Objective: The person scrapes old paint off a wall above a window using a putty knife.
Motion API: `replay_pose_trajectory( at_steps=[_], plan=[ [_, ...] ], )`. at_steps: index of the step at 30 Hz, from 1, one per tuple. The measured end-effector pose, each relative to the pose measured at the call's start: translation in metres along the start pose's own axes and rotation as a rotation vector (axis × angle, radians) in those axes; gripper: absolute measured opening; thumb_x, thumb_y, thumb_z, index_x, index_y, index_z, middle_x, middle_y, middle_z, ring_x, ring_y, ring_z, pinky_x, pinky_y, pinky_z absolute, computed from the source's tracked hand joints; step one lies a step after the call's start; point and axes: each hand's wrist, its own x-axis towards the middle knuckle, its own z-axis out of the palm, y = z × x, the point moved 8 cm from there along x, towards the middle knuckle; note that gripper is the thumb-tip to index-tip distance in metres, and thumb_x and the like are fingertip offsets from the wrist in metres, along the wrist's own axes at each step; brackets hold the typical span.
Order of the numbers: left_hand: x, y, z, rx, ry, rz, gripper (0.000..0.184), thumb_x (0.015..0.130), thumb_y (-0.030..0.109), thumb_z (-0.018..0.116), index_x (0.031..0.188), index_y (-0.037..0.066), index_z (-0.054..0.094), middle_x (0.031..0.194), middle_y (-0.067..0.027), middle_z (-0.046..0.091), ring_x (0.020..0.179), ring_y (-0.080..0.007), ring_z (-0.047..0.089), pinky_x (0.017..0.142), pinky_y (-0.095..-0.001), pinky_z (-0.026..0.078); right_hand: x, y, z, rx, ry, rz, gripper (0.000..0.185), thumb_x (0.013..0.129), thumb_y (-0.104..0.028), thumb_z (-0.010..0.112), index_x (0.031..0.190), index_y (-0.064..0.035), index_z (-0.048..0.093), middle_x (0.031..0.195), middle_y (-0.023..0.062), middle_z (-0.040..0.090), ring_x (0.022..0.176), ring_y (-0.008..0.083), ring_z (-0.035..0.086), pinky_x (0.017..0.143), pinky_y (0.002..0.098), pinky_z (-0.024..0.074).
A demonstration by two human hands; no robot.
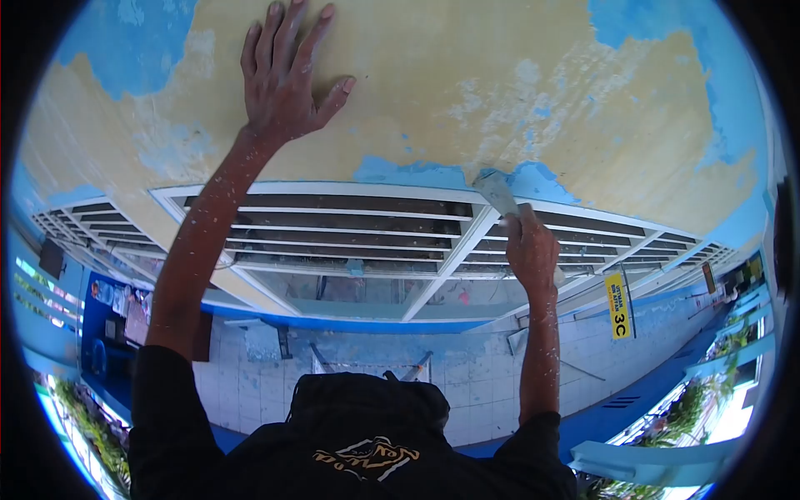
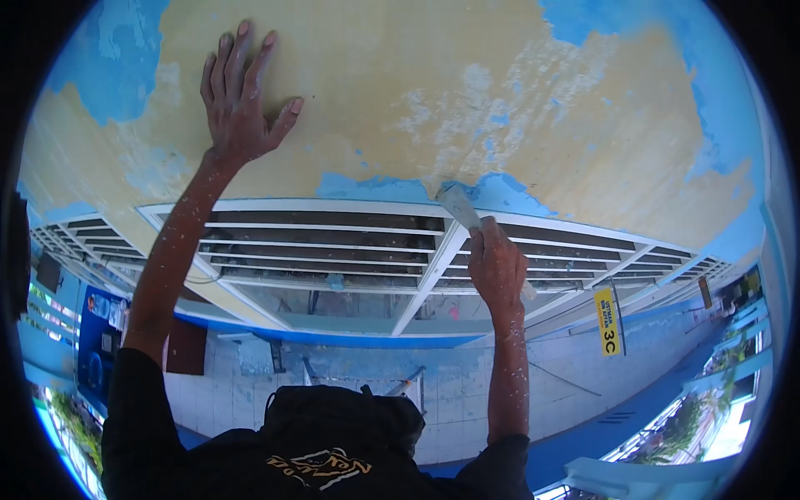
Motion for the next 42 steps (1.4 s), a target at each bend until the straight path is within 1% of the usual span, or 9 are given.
replay_pose_trajectory(
  at_steps=[4,7,16,26,30,31,36,39,42],
  plan=[
    [-0.005,-0.003,0.007,0.027,-0.003,0.024,0.085,0.089,0.057,0.066,0.157,0.012,0.042,0.163,-0.0189,0.038,0.149,-0.0408,0.035,0.121,-0.0572,0.023,0.033,-0.029,0.008,-0.302,-0.037,-0.039,0.033,0.102,-0.042,0.061,0.089,-0.0113,0.064,0.06,0.0167,0.065,0.055,0.0401,0.066,0.052,0.0481,0.0514],
    [-0.017,-0.015,0.019,0.07,-0.068,0.065,0.09,0.098,0.07,0.043,0.159,0.004,0.036,0.165,-0.028,0.03,0.155,-0.0455,0.023,0.124,-0.0641,0.011,0.034,-0.031,0.005,-0.299,-0.095,0.005,0.034,0.1,-0.043,0.062,0.085,-0.0124,0.064,0.059,0.0151,0.066,0.054,0.0377,0.067,0.05,0.0469,0.0514],
    [-0.012,-0.02,0.012,0.092,-0.383,0.096,0.099,0.091,0.078,0.05,0.157,0.004,0.041,0.164,-0.0259,0.034,0.154,-0.0442,0.027,0.125,-0.0583,0.016,0.034,-0.046,0.009,-0.416,0.043,-0.125,0.04,0.096,-0.049,0.068,0.077,-0.0134,0.067,0.054,0.0121,0.064,0.044,0.0315,0.064,0.042,0.0436,0.0487],
    [-0.022,-0.038,0.008,0.103,-0.359,0.184,0.101,0.088,0.077,0.057,0.157,0.006,0.041,0.165,-0.0209,0.034,0.155,-0.0419,0.026,0.126,-0.0579,0.015,0.038,-0.044,0.011,-0.55,0.073,-0.112,0.05,0.092,-0.06,0.069,0.07,-0.0158,0.066,0.049,0.0078,0.061,0.04,0.0284,0.062,0.04,0.0399,0.0475],
    [-0.027,-0.038,0.011,0.087,-0.325,0.162,0.103,0.086,0.078,0.059,0.158,0.007,0.041,0.165,-0.0211,0.034,0.156,-0.0414,0.025,0.126,-0.0583,0.014,0.035,-0.069,0.016,-0.489,0.263,-0.241,0.048,0.092,-0.058,0.071,0.068,-0.0166,0.065,0.049,0.0069,0.06,0.04,0.0286,0.062,0.04,0.041,0.0474],
    [-0.027,-0.039,0.012,0.083,-0.308,0.16,0.103,0.085,0.078,0.059,0.158,0.007,0.04,0.166,-0.021,0.034,0.156,-0.0414,0.025,0.126,-0.0584,0.014,0.037,-0.073,0.03,-0.467,0.107,-0.143,0.047,0.092,-0.056,0.072,0.067,-0.0166,0.064,0.049,0.0074,0.06,0.04,0.0291,0.061,0.041,0.0413,0.0471],
    [-0.024,-0.039,0.01,0.1,-0.379,0.157,0.105,0.083,0.077,0.063,0.158,0.008,0.039,0.166,-0.0209,0.033,0.156,-0.0414,0.025,0.126,-0.0593,0.014,0.034,-0.023,0.009,-0.465,0.071,-0.033,0.049,0.09,-0.057,0.074,0.068,-0.0141,0.065,0.05,0.0098,0.061,0.039,0.0306,0.059,0.04,0.0401,0.0461],
    [-0.03,-0.039,0.008,0.101,-0.39,0.143,0.105,0.082,0.076,0.065,0.158,0.009,0.039,0.166,-0.0207,0.033,0.155,-0.0414,0.025,0.125,-0.0599,0.014,0.034,-0.059,0.013,-0.493,0.258,-0.197,0.049,0.091,-0.058,0.072,0.069,-0.0145,0.065,0.049,0.0093,0.06,0.038,0.0294,0.058,0.039,0.0402,0.0444],
    [-0.029,-0.037,0.012,0.061,-0.371,0.143,0.105,0.082,0.076,0.066,0.159,0.009,0.039,0.166,-0.0202,0.033,0.156,-0.0414,0.025,0.125,-0.0601,0.014,0.036,-0.068,0.028,-0.486,0.1,-0.101,0.052,0.093,-0.06,0.068,0.069,-0.0149,0.063,0.046,0.0077,0.057,0.037,0.0281,0.058,0.038,0.0398,0.0439]
  ],
)
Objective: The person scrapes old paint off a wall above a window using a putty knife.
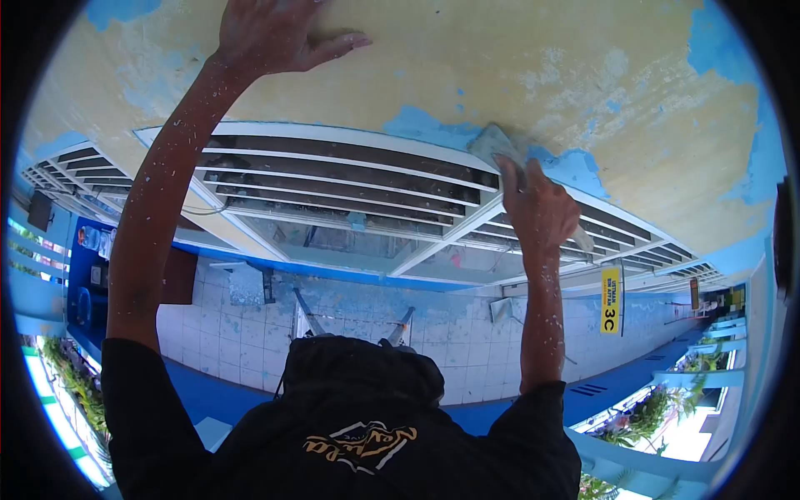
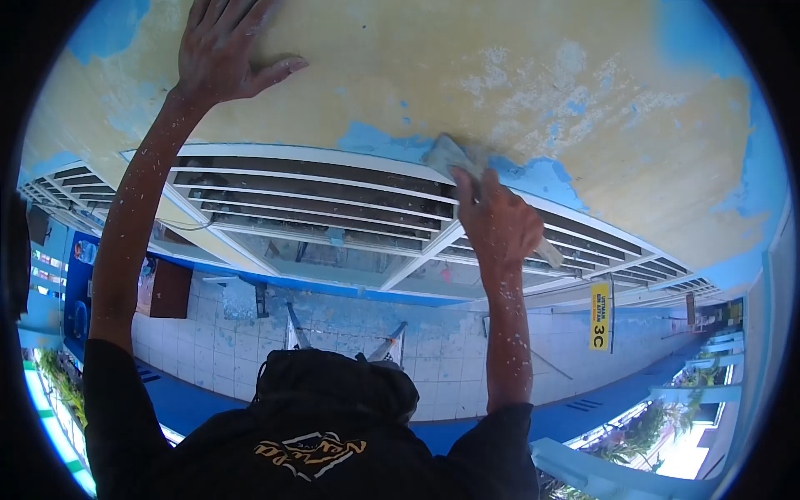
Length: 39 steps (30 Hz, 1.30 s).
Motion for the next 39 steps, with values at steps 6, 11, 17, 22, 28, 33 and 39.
replay_pose_trajectory(
  at_steps=[6,11,17,22,28,33,39],
  plan=[
    [0.0,-0.002,-0.006,0.018,-0.03,-0.033,0.104,0.083,0.075,0.065,0.159,0.01,0.039,0.167,-0.0194,0.032,0.156,-0.0407,0.024,0.125,-0.0599,0.013,-0.002,0.02,-0.007,0.026,0.049,0.041,0.05,0.093,-0.057,0.07,0.069,-0.0138,0.063,0.05,0.0108,0.062,0.041,0.032,0.061,0.04,0.0411,0.0452],
    [-0.005,-0.002,0.0,-0.014,0.018,0.001,0.104,0.083,0.077,0.064,0.159,0.011,0.04,0.167,-0.0184,0.033,0.156,-0.04,0.024,0.126,-0.0596,0.013,0.001,0.005,-0.015,-0.019,0.053,0.04,0.049,0.093,-0.058,0.069,0.072,-0.014,0.066,0.051,0.0104,0.062,0.043,0.032,0.062,0.042,0.0429,0.0474],
    [0.001,-0.003,-0.005,0.005,-0.044,-0.042,0.102,0.086,0.08,0.057,0.159,0.011,0.039,0.167,-0.0164,0.033,0.156,-0.0389,0.024,0.126,-0.0585,0.013,-0.001,-0.018,-0.008,0.029,0.167,0.014,0.049,0.091,-0.058,0.071,0.07,-0.0141,0.065,0.051,0.0083,0.063,0.041,0.0292,0.062,0.041,0.0408,0.0465],
    [-0.003,0.001,-0.004,-0.044,0.069,0.01,0.101,0.085,0.078,0.059,0.158,0.011,0.041,0.166,-0.0167,0.035,0.156,-0.0387,0.026,0.126,-0.0584,0.014,-0.006,-0.002,-0.003,-0.016,0.029,0.017,0.047,0.092,-0.057,0.071,0.073,-0.0143,0.065,0.05,0.0092,0.061,0.039,0.0289,0.06,0.038,0.0413,0.0429],
    [0.0,0.0,-0.01,-0.031,0.011,-0.026,0.096,0.088,0.078,0.056,0.158,0.012,0.043,0.165,-0.016,0.038,0.155,-0.0389,0.029,0.126,-0.0577,0.014,-0.001,-0.049,0.011,0.124,-0.113,0.057,0.047,0.093,-0.057,0.069,0.074,-0.0149,0.066,0.052,0.0064,0.063,0.042,0.0292,0.061,0.04,0.0418,0.0458],
    [-0.004,-0.002,-0.005,-0.058,0.107,-0.006,0.098,0.087,0.076,0.06,0.158,0.012,0.042,0.165,-0.0172,0.037,0.154,-0.0396,0.029,0.126,-0.0583,0.014,-0.009,0.001,0.012,0.043,-0.142,0.145,0.046,0.09,-0.057,0.072,0.073,-0.0141,0.07,0.054,0.0073,0.064,0.042,0.0274,0.062,0.04,0.0411,0.0455],
    [-0.006,-0.004,-0.005,-0.048,0.117,-0.001,0.098,0.087,0.078,0.057,0.157,0.011,0.043,0.164,-0.0155,0.038,0.154,-0.0395,0.03,0.125,-0.059,0.016,-0.003,-0.063,0.009,0.134,-0.061,0.066,0.046,0.092,-0.057,0.07,0.074,-0.0154,0.07,0.051,0.0081,0.062,0.043,0.0286,0.063,0.041,0.0404,0.0475]
  ],
)
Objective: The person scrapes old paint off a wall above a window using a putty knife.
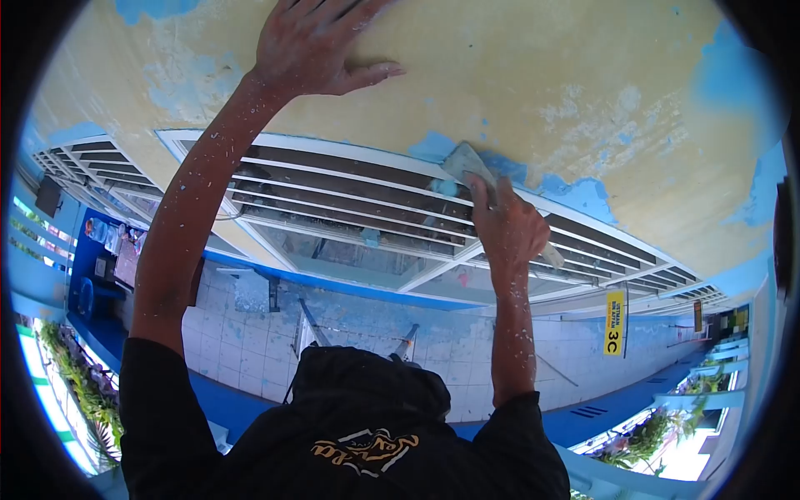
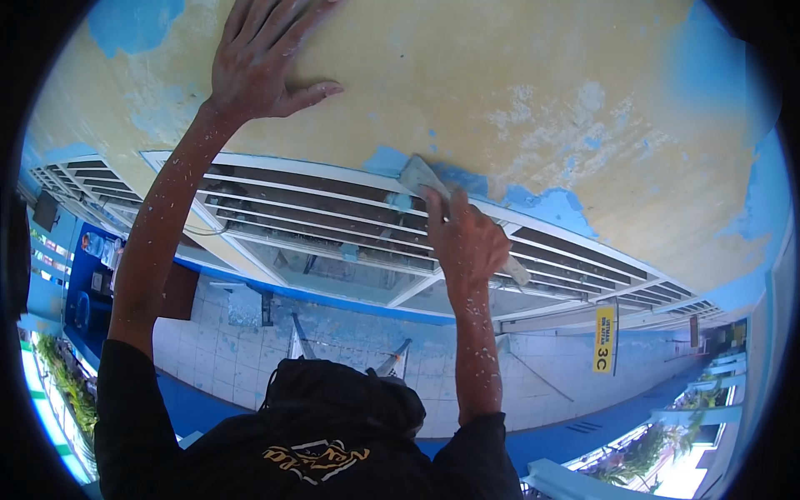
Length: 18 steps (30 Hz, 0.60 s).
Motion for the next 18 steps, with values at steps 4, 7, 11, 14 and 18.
replay_pose_trajectory(
  at_steps=[4,7,11,14,18],
  plan=[
    [0.0,-0.003,-0.002,0.062,-0.057,-0.014,0.097,0.087,0.078,0.057,0.156,0.011,0.045,0.164,-0.0158,0.039,0.153,-0.0398,0.031,0.125,-0.0589,0.017,0.004,0.022,-0.003,-0.054,0.088,-0.007,0.043,0.094,-0.056,0.068,0.08,-0.0154,0.07,0.051,0.0079,0.063,0.043,0.0289,0.064,0.042,0.0423,0.0474],
    [0.003,0.002,-0.002,0.034,-0.065,-0.035,0.097,0.088,0.078,0.055,0.156,0.01,0.045,0.164,-0.0156,0.038,0.153,-0.0397,0.032,0.125,-0.0587,0.018,-0.001,-0.01,-0.005,0.077,0.155,-0.013,0.043,0.094,-0.056,0.068,0.079,-0.0154,0.069,0.052,0.0088,0.063,0.043,0.0305,0.064,0.043,0.0437,0.048],
    [0.001,0.002,-0.003,0.026,-0.069,-0.012,0.097,0.088,0.078,0.055,0.157,0.011,0.044,0.165,-0.0153,0.038,0.153,-0.0395,0.031,0.124,-0.0586,0.018,-0.003,-0.015,-0.001,0.006,0.074,0.058,0.044,0.093,-0.057,0.07,0.075,-0.0163,0.068,0.053,0.0096,0.064,0.044,0.0314,0.063,0.042,0.0438,0.0466],
    [0.004,-0.006,-0.005,0.043,-0.062,-0.024,0.098,0.088,0.078,0.056,0.158,0.011,0.043,0.165,-0.016,0.038,0.153,-0.0394,0.031,0.125,-0.0584,0.018,0.004,0.003,-0.008,-0.025,0.098,0.092,0.047,0.092,-0.058,0.07,0.071,-0.016,0.068,0.053,0.0101,0.064,0.044,0.0309,0.063,0.04,0.0426,0.0449],
    [0.001,-0.001,-0.004,0.017,-0.081,-0.036,0.098,0.087,0.078,0.057,0.158,0.011,0.042,0.165,-0.0151,0.037,0.154,-0.0387,0.031,0.125,-0.0586,0.017,-0.003,-0.023,0.002,0.062,0.051,0.071,0.047,0.094,-0.059,0.067,0.077,-0.0157,0.069,0.054,0.0105,0.064,0.047,0.0329,0.065,0.045,0.0448,0.0478]
  ],
)
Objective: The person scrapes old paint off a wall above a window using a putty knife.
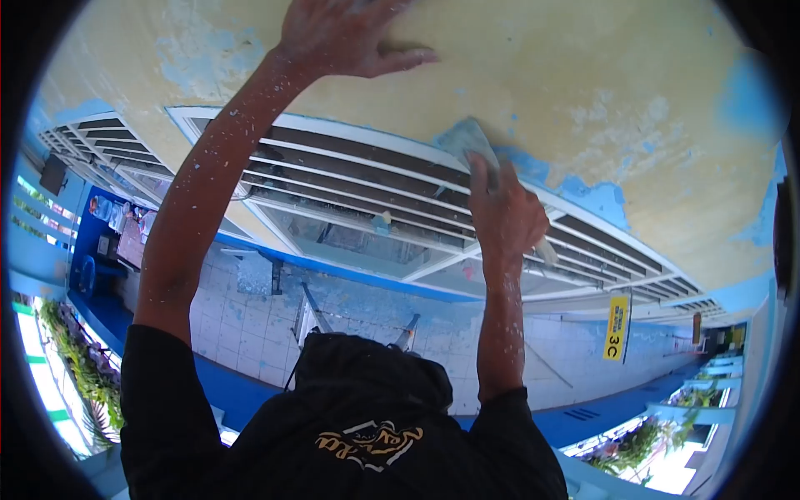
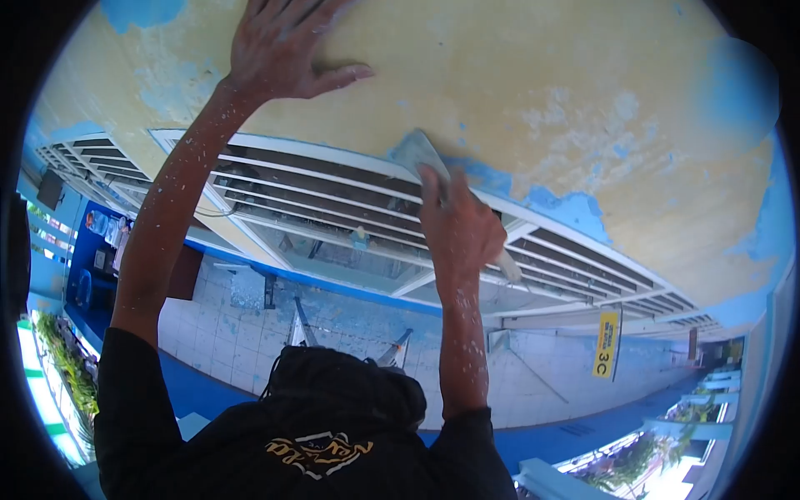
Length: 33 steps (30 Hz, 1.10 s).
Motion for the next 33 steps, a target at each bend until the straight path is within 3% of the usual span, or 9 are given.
replay_pose_trajectory(
  at_steps=[3,4,6,9,13,16,19,22,33],
  plan=[
    [-0.001,0.0,0.001,-0.017,0.025,0.016,0.098,0.087,0.077,0.058,0.158,0.011,0.042,0.165,-0.0147,0.037,0.153,-0.0383,0.032,0.125,-0.0587,0.017,0.005,-0.001,-0.006,-0.045,-0.067,0.032,0.049,0.095,-0.06,0.065,0.075,-0.0155,0.066,0.056,0.012,0.065,0.05,0.0325,0.067,0.045,0.0451,0.0483],
    [-0.001,0.0,0.002,-0.038,0.014,0.012,0.098,0.087,0.077,0.058,0.158,0.011,0.042,0.165,-0.0146,0.038,0.153,-0.0382,0.032,0.125,-0.0585,0.017,0.002,0.016,-0.01,-0.083,-0.021,0.039,0.049,0.095,-0.063,0.062,0.083,-0.0156,0.071,0.056,0.0149,0.065,0.051,0.0369,0.066,0.046,0.0446,0.0482],
    [-0.001,0.0,0.001,-0.064,0.001,-0.009,0.098,0.086,0.077,0.059,0.158,0.011,0.042,0.164,-0.0143,0.039,0.153,-0.0381,0.032,0.125,-0.0582,0.018,0.005,0.038,0.001,-0.009,-0.239,0.204,0.051,0.096,-0.064,0.061,0.087,-0.0143,0.072,0.059,0.0165,0.067,0.055,0.0395,0.068,0.051,0.0489,0.0505],
    [-0.002,0.0,0.0,-0.034,0.114,0.014,0.099,0.086,0.077,0.059,0.158,0.012,0.042,0.165,-0.0134,0.039,0.153,-0.0379,0.032,0.125,-0.0577,0.017,0.002,-0.003,0.0,-0.045,-0.142,0.148,0.051,0.096,-0.064,0.061,0.091,-0.0147,0.073,0.063,0.0181,0.068,0.06,0.0415,0.069,0.055,0.0524,0.0516],
    [-0.003,0.001,-0.001,-0.062,0.021,-0.006,0.099,0.085,0.077,0.06,0.159,0.013,0.042,0.165,-0.0122,0.038,0.153,-0.0377,0.032,0.125,-0.0581,0.018,0.0,0.001,-0.01,-0.098,-0.03,0.081,0.05,0.095,-0.063,0.061,0.077,-0.0167,0.069,0.057,0.0142,0.066,0.052,0.0368,0.067,0.047,0.047,0.049],
    [-0.004,-0.004,0.0,-0.043,0.023,-0.024,0.099,0.085,0.076,0.062,0.158,0.013,0.042,0.165,-0.0124,0.038,0.153,-0.0378,0.032,0.125,-0.0582,0.018,0.002,0.027,-0.004,-0.001,-0.159,0.162,0.051,0.096,-0.063,0.06,0.082,-0.0154,0.07,0.059,0.0155,0.067,0.054,0.0391,0.067,0.049,0.0483,0.0499],
    [-0.002,0.001,-0.002,-0.053,0.036,-0.019,0.098,0.085,0.076,0.062,0.158,0.013,0.042,0.165,-0.0122,0.038,0.154,-0.0378,0.032,0.125,-0.058,0.019,0.005,-0.015,-0.006,0.033,-0.026,0.101,0.051,0.096,-0.063,0.06,0.083,-0.0147,0.071,0.059,0.0166,0.067,0.055,0.039,0.068,0.049,0.0486,0.0498],
    [-0.004,0.0,-0.001,-0.081,0.029,-0.014,0.098,0.085,0.076,0.061,0.158,0.014,0.042,0.166,-0.0119,0.037,0.154,-0.0375,0.031,0.125,-0.0578,0.018,0.004,-0.007,-0.005,0.02,-0.125,0.162,0.051,0.095,-0.063,0.061,0.084,-0.0145,0.072,0.059,0.0175,0.066,0.054,0.0383,0.067,0.049,0.0479,0.0497],
    [-0.005,0.001,0.0,-0.07,0.041,-0.022,0.099,0.086,0.076,0.06,0.159,0.013,0.04,0.166,-0.0122,0.037,0.155,-0.0369,0.03,0.126,-0.0574,0.017,0.01,0.01,-0.024,-0.1,-0.103,0.188,0.054,0.097,-0.064,0.058,0.079,-0.0147,0.069,0.058,0.0161,0.066,0.053,0.0379,0.068,0.05,0.0479,0.0489]
  ],
)
